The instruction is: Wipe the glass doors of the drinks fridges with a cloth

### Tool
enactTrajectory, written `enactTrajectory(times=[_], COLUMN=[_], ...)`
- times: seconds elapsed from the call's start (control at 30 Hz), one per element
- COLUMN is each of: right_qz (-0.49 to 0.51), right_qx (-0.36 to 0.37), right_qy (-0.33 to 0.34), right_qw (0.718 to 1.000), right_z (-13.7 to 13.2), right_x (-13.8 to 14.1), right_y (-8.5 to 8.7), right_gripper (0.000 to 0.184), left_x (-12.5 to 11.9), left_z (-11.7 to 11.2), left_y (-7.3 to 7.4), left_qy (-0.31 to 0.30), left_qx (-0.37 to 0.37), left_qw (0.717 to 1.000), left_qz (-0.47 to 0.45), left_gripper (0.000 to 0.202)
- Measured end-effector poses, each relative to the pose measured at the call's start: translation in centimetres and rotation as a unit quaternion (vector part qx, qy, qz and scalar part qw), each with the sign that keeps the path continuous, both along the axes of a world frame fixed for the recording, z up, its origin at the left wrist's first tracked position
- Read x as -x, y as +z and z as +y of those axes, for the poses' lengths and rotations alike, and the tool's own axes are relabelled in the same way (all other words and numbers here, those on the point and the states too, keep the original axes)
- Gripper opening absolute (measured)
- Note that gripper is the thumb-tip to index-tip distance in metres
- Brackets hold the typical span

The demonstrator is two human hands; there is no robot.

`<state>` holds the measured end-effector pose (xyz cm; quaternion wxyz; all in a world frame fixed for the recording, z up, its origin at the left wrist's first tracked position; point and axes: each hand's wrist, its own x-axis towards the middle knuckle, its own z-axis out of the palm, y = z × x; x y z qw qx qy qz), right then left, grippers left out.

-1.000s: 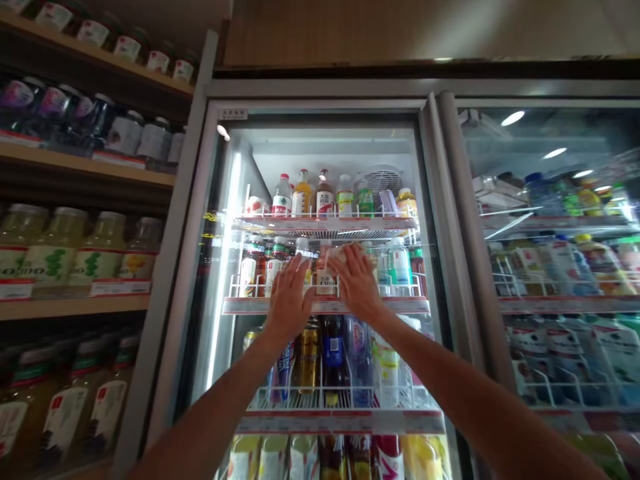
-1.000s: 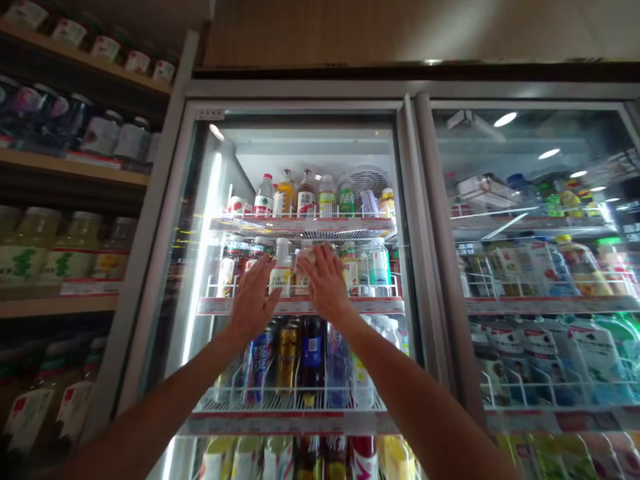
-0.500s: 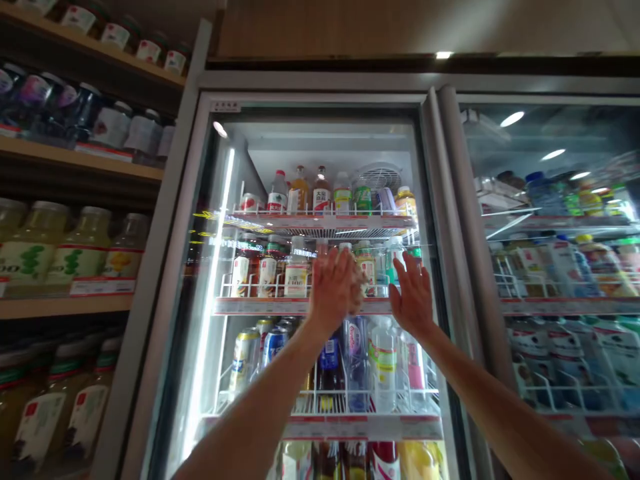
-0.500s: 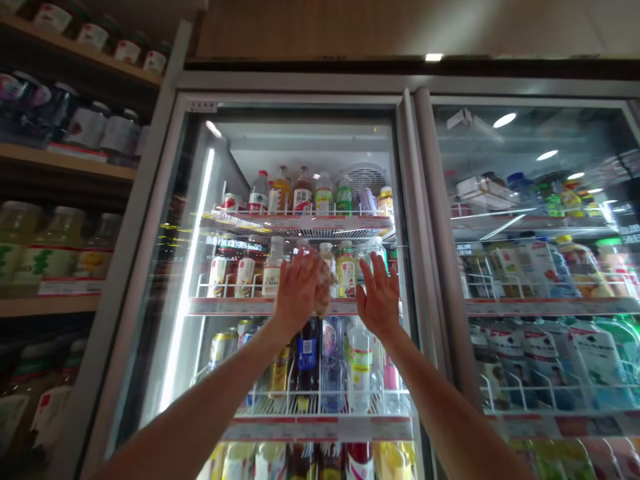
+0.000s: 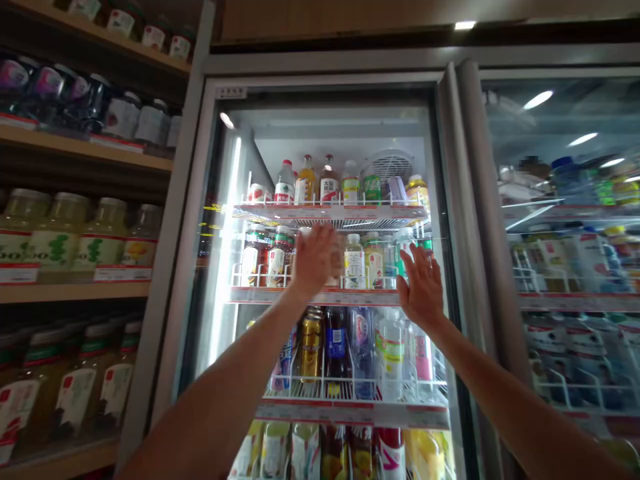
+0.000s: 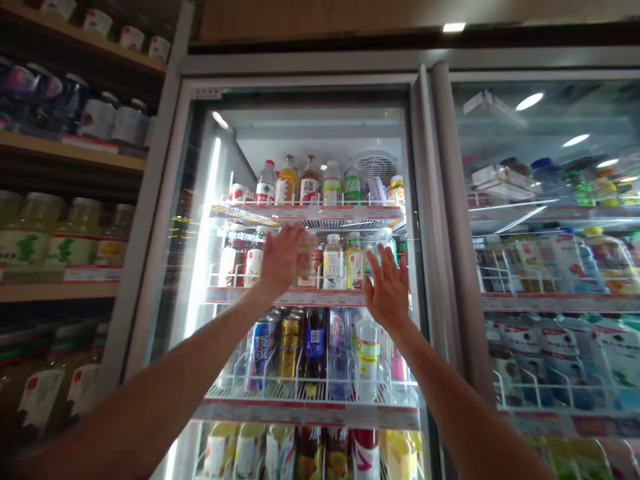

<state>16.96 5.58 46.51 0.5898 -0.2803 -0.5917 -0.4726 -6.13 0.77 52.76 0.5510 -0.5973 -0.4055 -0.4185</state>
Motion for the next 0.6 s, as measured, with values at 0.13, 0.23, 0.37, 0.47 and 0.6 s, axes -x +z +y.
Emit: enactTrajectory(times=[0.13,0.23,0.37,0.47,0.6], right_qz=[-0.008,-0.014,-0.015,-0.005,0.0], right_qx=[0.008,0.004,0.003,0.009,0.006], right_qy=[-0.012,-0.004,-0.009,-0.013,-0.007], right_qw=[1.0,1.0,1.0,1.0,1.0], right_z=[-0.1,-0.1,0.0,0.0,0.0], right_x=[0.2,0.0,-0.1,0.2,0.2], right_y=[0.0,0.0,-0.1,-0.1,-0.2], right_gripper=[0.058,0.056,0.051,0.052,0.053], left_x=[1.4,-1.9,0.0,4.4,2.1], left_z=[-0.4,0.2,-0.4,-1.5,-1.0], left_y=[0.0,-2.9,-3.6,-2.2,-4.1], left_qy=[0.003,-0.017,-0.006,0.025,0.015], left_qx=[-0.052,-0.003,0.033,-0.014,-0.007], left_qw=[0.98,1.0,0.995,0.989,0.988], left_qz=[-0.194,0.002,0.091,-0.142,-0.156], left_gripper=[0.05,0.05,0.045,0.049,0.053])
